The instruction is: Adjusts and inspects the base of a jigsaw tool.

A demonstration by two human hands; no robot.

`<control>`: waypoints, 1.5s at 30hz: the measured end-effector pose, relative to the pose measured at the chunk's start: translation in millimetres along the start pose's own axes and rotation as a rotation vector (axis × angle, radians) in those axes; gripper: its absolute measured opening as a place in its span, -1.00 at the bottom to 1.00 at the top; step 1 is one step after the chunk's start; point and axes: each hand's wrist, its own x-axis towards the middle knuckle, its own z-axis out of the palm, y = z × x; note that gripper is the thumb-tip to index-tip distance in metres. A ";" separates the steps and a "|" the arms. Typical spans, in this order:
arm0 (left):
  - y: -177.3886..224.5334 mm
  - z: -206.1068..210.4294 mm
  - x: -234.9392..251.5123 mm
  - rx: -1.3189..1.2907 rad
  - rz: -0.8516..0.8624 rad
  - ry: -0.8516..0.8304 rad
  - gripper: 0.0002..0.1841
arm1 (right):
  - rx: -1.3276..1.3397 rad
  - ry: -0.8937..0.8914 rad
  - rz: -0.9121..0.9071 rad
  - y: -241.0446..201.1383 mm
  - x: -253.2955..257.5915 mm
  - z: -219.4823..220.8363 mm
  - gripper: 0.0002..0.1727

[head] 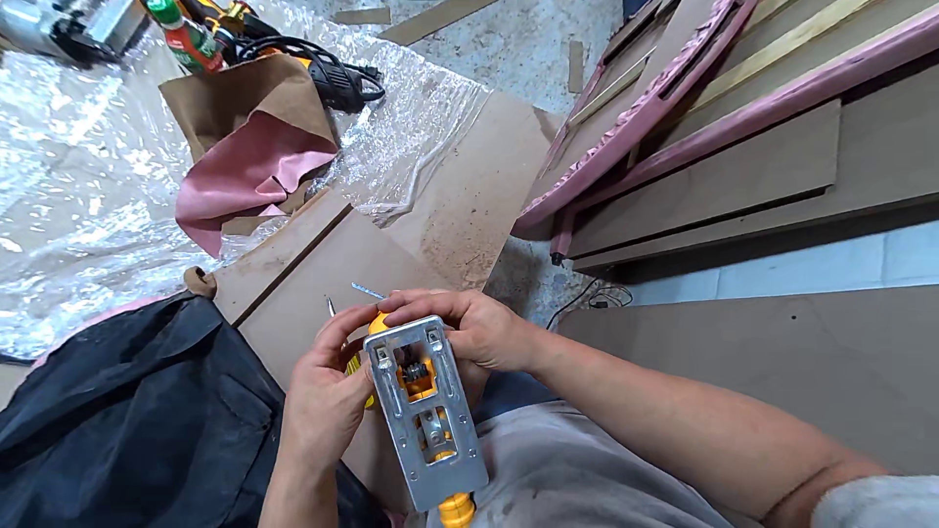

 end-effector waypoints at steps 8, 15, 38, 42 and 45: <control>10.2 6.7 -1.9 -0.057 -0.077 0.024 -0.50 | 0.007 -0.004 0.019 -0.3 0.0 -0.1 -0.61; 6.5 8.7 -3.3 -0.066 -0.063 0.021 -0.47 | 0.009 -0.029 -0.015 1.8 -1.4 -5.2 -0.60; -9.5 -20.9 -12.9 -0.179 -0.018 -0.068 -0.38 | -0.024 0.208 -0.236 24.6 -10.9 -10.4 -0.74; -7.7 -23.4 -9.8 -0.211 -0.033 -0.118 -0.40 | -0.409 0.207 -0.450 22.8 -22.1 17.4 -0.61; -8.0 -21.6 -6.3 -0.208 -0.008 -0.152 -0.43 | -0.503 0.125 -0.496 20.3 -32.0 45.9 -0.35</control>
